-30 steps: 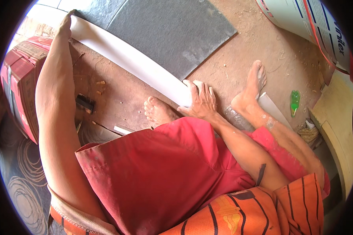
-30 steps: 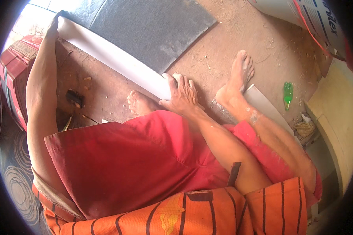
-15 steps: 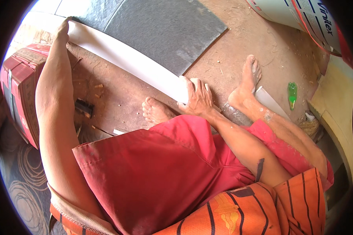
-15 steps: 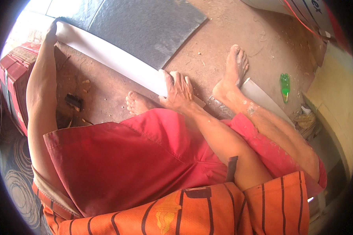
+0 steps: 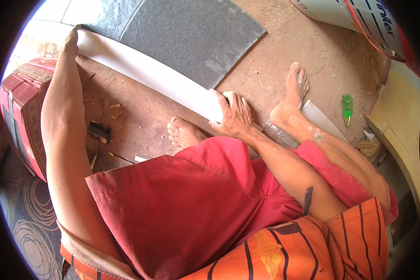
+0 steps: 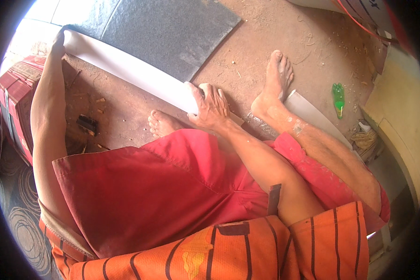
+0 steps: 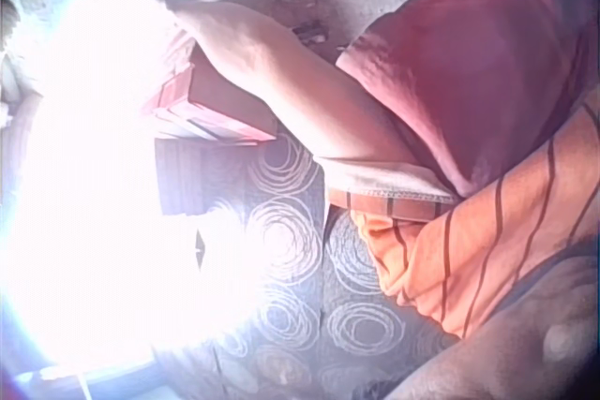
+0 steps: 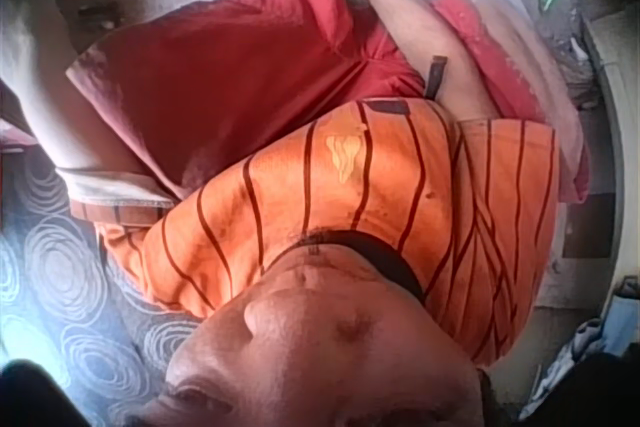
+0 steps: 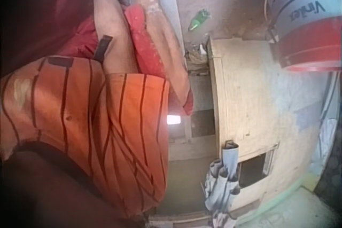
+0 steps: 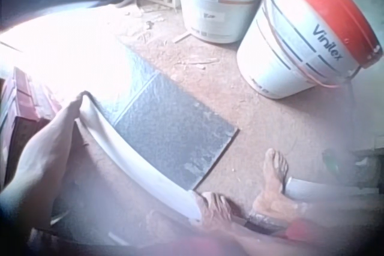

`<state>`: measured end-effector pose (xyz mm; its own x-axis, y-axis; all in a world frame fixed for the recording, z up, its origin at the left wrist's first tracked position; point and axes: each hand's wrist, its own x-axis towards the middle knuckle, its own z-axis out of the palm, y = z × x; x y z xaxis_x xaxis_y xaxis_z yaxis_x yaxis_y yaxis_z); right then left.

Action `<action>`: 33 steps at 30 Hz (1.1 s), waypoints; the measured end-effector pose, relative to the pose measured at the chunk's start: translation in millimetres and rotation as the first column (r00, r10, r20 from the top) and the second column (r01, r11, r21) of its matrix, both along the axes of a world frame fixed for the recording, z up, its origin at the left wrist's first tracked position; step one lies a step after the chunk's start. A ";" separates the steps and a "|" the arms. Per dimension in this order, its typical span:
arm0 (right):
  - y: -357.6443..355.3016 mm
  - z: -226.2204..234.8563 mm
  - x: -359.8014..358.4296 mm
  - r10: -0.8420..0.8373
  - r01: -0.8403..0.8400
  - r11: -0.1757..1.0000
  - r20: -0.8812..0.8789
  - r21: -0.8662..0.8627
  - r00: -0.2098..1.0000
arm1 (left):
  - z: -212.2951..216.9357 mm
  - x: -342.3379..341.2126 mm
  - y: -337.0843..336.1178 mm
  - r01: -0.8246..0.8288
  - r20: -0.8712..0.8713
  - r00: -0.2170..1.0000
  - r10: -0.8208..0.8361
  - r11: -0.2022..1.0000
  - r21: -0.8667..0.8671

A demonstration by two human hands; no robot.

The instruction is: The person sits on the floor and assembles several dark rectangular tiles into a larger panel. They align the tiles, use a metal ruler to measure and mark a line, and then apply a white strip along the edge of the assembled tiles.

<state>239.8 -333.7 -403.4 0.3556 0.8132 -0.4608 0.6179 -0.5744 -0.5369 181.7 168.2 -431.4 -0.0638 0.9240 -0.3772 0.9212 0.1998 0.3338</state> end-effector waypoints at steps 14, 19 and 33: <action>0.6 11.1 -3.5 0.044 -0.044 0.999 0.034 0.007 0.998 | -5.0 -27.0 17.8 -0.111 0.117 0.989 0.088 0.972 0.208; 1.3 5.4 -2.7 0.088 -0.088 0.996 0.003 0.014 0.996 | -21.0 -39.3 25.6 -0.233 0.112 0.970 0.214 0.951 0.204; -4.7 1.4 -2.6 0.105 -0.115 0.991 0.127 0.073 0.986 | -20.1 -25.3 27.2 -0.312 0.106 0.948 0.300 0.942 0.123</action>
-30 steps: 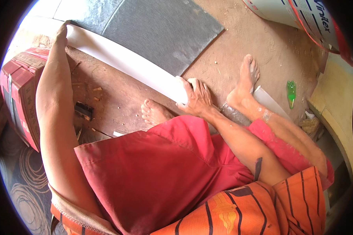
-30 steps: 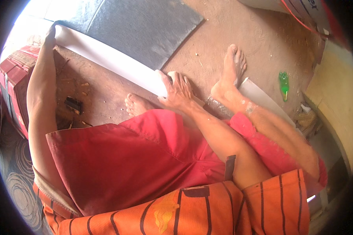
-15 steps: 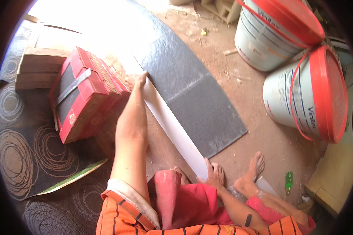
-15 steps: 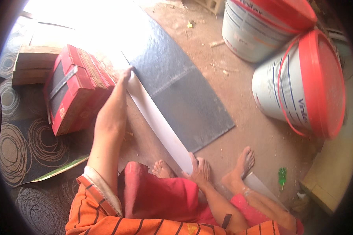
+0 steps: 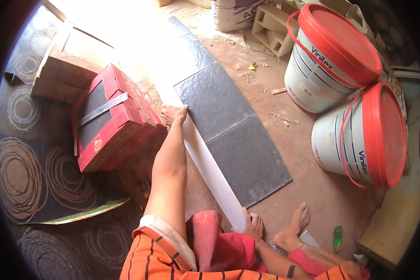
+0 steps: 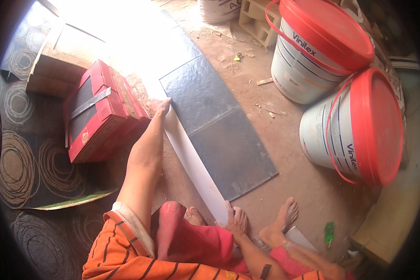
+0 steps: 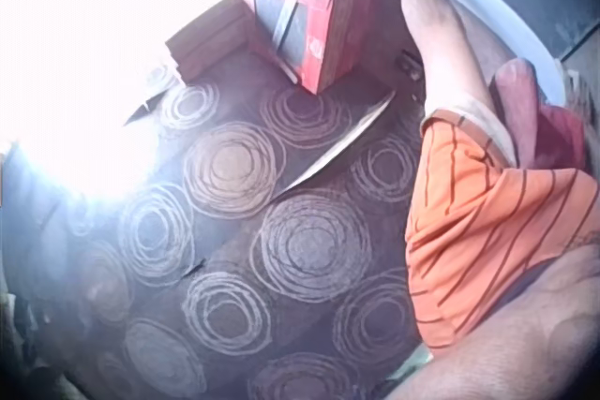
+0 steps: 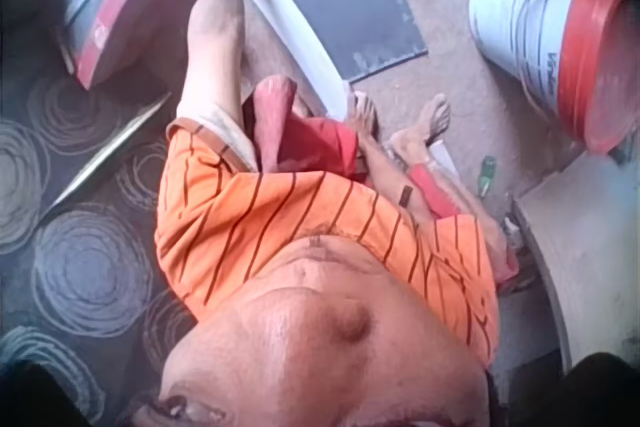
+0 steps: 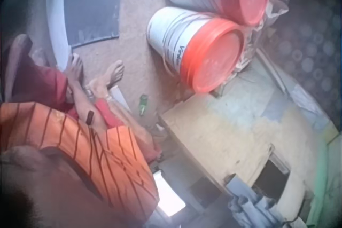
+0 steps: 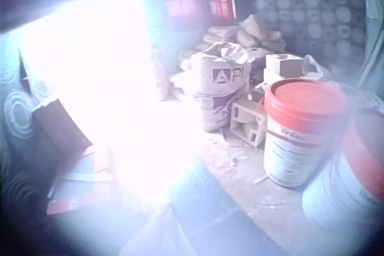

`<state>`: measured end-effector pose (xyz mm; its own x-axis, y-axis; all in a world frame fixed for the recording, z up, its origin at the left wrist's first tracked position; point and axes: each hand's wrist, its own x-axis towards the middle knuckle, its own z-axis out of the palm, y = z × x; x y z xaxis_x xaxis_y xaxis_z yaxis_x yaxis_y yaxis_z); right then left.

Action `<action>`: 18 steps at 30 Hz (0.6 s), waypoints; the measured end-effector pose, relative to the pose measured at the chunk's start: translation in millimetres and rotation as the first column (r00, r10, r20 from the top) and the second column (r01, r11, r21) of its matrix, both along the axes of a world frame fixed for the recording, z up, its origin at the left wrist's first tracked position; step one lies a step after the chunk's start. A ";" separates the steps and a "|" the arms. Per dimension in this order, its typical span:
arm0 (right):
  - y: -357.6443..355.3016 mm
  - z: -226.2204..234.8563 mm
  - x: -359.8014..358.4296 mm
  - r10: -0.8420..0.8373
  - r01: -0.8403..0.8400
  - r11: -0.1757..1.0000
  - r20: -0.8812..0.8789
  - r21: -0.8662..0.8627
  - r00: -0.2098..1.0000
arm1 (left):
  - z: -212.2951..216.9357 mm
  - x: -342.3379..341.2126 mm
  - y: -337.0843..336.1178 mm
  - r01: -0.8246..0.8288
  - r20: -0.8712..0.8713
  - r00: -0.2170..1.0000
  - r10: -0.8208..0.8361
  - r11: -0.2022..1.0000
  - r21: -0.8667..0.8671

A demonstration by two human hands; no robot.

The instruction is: The person sits on the floor and assembles several dark rectangular tiles into a larger panel. They align the tiles, use a metal ruler to measure and mark a line, and then apply a white strip along the edge of the assembled tiles.

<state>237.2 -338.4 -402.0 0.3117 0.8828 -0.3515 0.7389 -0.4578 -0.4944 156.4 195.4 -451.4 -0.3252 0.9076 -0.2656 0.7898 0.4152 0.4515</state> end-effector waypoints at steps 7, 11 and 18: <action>0.4 2.6 2.0 -0.015 0.015 1.000 -0.017 0.026 1.000 | 15.6 6.9 -7.2 -0.028 -0.063 0.998 0.026 0.999 -0.024; 1.5 3.7 0.2 -0.011 0.010 0.998 0.012 0.069 1.000 | 17.3 5.8 -10.8 -0.014 -0.121 0.993 0.017 0.999 0.029; 1.9 3.5 0.0 -0.015 0.013 0.998 0.031 0.063 0.999 | 10.3 1.7 -3.5 0.010 -0.092 0.996 -0.013 0.999 -0.030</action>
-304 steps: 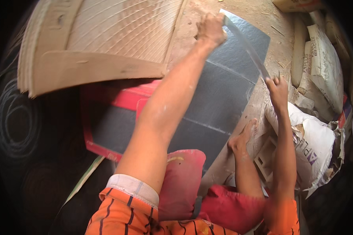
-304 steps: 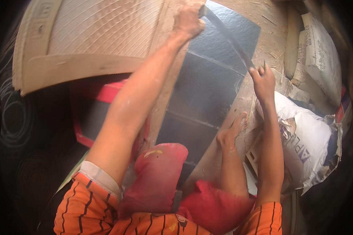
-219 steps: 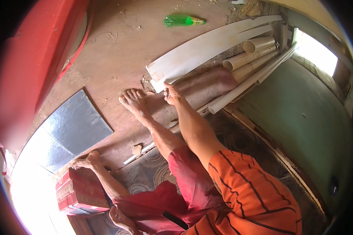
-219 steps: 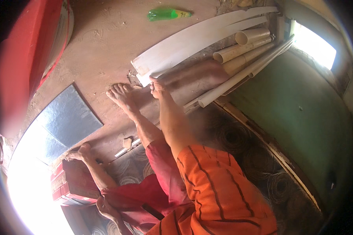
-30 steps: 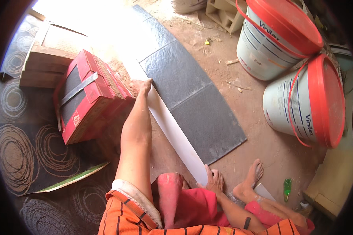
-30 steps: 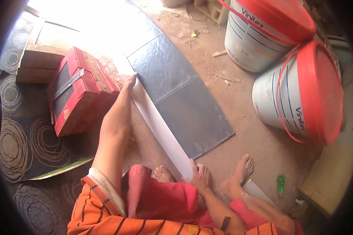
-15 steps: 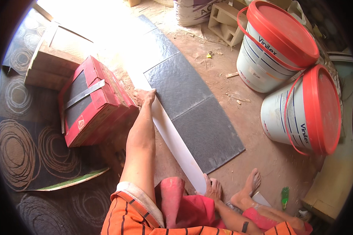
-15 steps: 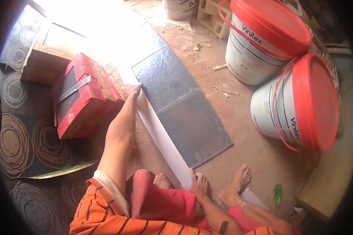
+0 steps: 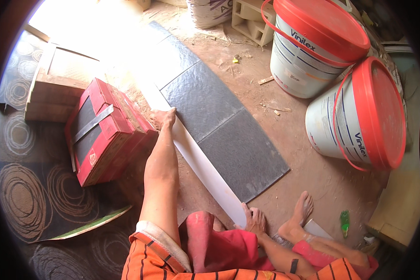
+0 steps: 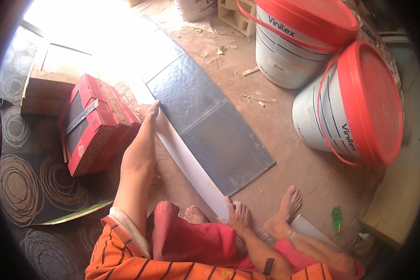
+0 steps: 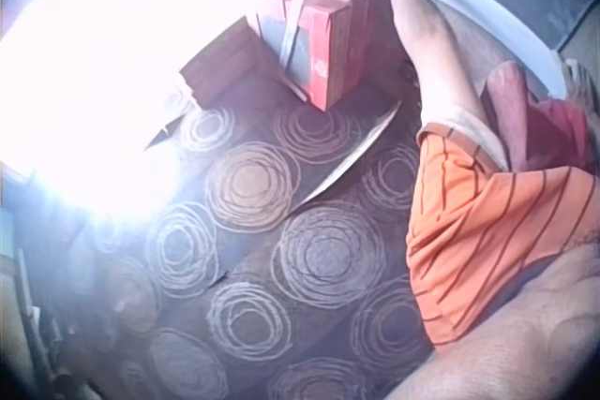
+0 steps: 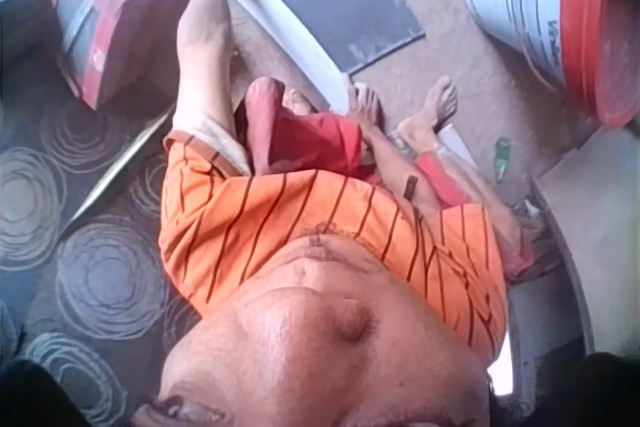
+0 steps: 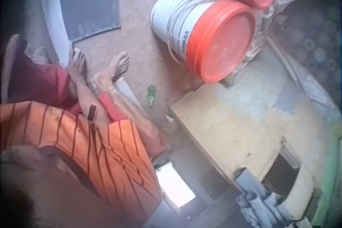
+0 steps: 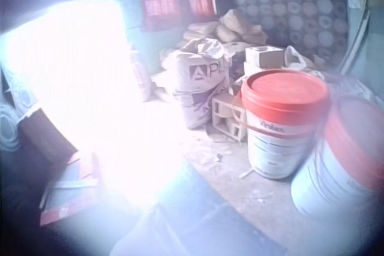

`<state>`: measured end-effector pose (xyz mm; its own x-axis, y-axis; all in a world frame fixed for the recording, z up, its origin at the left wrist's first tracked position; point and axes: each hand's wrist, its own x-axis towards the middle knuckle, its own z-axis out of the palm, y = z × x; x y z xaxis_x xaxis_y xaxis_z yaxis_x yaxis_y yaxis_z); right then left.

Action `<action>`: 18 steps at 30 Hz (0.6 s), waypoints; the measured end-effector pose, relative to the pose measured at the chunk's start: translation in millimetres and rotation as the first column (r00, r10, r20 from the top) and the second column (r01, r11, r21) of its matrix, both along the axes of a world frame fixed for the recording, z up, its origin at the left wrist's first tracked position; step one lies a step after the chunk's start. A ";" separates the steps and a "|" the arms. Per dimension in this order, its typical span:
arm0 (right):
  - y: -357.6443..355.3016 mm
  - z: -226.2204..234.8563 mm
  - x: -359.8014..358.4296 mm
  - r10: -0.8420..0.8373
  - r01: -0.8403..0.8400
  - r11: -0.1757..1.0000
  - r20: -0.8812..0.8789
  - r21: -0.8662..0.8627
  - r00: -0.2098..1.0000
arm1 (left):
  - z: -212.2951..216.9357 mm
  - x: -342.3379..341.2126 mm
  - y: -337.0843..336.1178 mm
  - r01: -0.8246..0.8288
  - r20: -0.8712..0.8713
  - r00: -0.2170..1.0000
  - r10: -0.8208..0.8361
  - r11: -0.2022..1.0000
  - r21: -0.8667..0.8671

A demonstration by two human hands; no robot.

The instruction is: The person sits on the floor and assembles several dark rectangular tiles into a larger panel. They align the tiles, use a metal ruler to measure and mark a line, and then apply a white strip along the edge of the assembled tiles.

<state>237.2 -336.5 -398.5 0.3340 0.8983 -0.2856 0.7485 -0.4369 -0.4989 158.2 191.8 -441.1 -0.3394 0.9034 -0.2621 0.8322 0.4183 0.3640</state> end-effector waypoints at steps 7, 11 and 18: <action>-3.2 -6.0 -0.3 -0.008 0.008 1.000 -0.005 0.007 1.000 | -22.1 -3.1 7.0 0.024 -0.016 1.000 -0.023 0.997 0.069; -1.8 -5.0 -0.7 0.003 -0.003 1.000 -0.009 0.012 1.000 | -27.4 -9.9 9.1 -0.004 -0.050 0.999 0.009 0.995 0.102; -2.3 -6.6 0.7 -0.017 0.017 1.000 -0.008 -0.007 1.000 | 31.9 24.5 -17.7 -0.014 -0.086 0.996 0.012 0.999 -0.028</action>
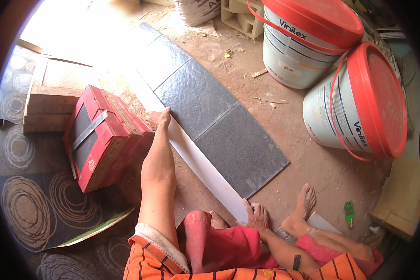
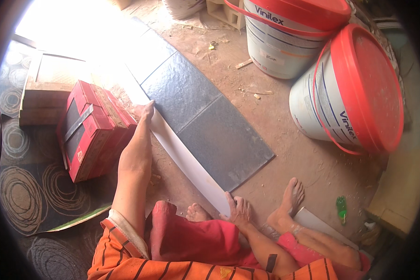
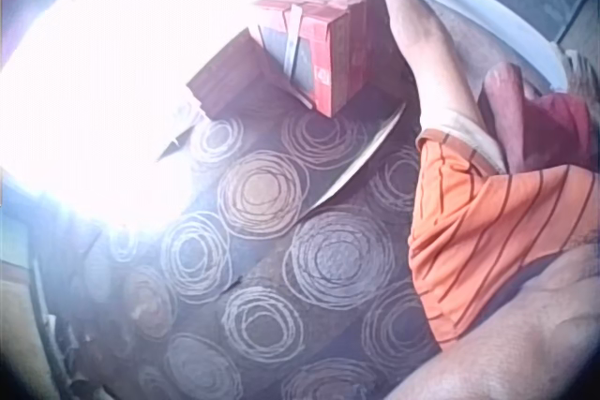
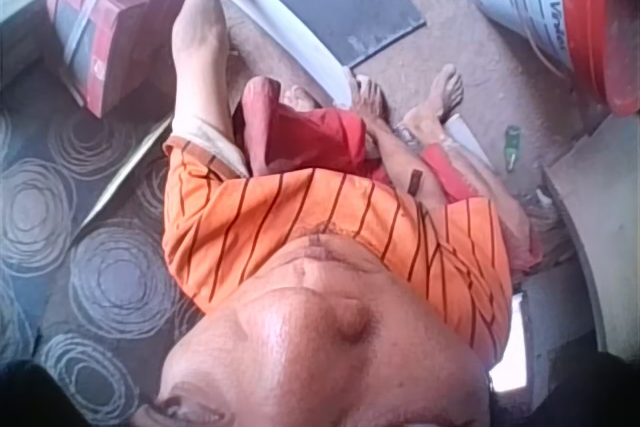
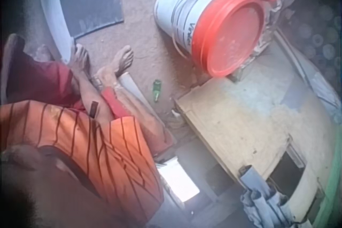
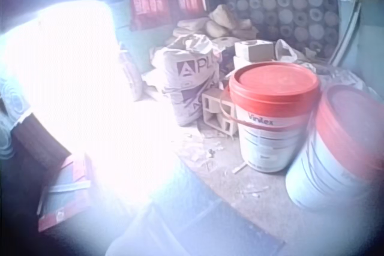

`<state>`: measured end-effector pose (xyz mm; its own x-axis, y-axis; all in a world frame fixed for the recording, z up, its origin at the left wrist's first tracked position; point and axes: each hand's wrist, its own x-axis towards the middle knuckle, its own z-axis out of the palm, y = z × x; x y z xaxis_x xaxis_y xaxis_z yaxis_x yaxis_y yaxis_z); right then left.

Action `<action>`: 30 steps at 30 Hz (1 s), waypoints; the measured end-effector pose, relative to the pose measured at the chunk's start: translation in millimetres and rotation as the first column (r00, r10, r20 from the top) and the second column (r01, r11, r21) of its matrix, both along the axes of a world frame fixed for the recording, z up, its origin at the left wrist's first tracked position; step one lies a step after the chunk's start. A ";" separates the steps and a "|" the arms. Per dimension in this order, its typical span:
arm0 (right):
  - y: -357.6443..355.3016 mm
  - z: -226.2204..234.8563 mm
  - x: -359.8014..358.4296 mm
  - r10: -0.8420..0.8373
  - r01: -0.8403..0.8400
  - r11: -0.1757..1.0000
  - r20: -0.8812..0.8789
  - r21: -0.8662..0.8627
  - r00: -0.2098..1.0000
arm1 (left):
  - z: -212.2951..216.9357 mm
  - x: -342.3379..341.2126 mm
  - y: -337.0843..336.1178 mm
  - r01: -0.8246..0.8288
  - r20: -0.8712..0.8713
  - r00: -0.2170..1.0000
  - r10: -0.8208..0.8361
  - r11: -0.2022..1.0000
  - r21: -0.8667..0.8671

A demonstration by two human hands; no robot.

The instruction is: The person sits on the floor and assembles several dark rectangular tiles into a larger panel. They align the tiles, use a metal ruler to measure and mark a line, and then apply a white strip along the edge of the assembled tiles.

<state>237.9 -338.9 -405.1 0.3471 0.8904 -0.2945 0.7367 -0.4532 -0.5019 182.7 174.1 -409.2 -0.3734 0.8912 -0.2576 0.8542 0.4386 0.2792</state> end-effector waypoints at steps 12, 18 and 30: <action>-0.3 -0.7 -0.5 0.003 -0.003 1.000 -0.030 0.011 1.000 | -72.2 -30.0 30.7 0.022 0.012 1.000 -0.024 0.988 0.155; -0.1 -0.8 -0.7 0.016 -0.016 1.000 -0.032 -0.006 0.999 | -61.7 -28.8 28.3 0.020 0.014 1.000 -0.022 0.990 0.138; 3.2 3.7 1.0 -0.001 0.002 1.000 -0.036 0.028 0.999 | -55.3 -26.4 28.5 0.022 0.024 0.999 -0.025 0.992 0.127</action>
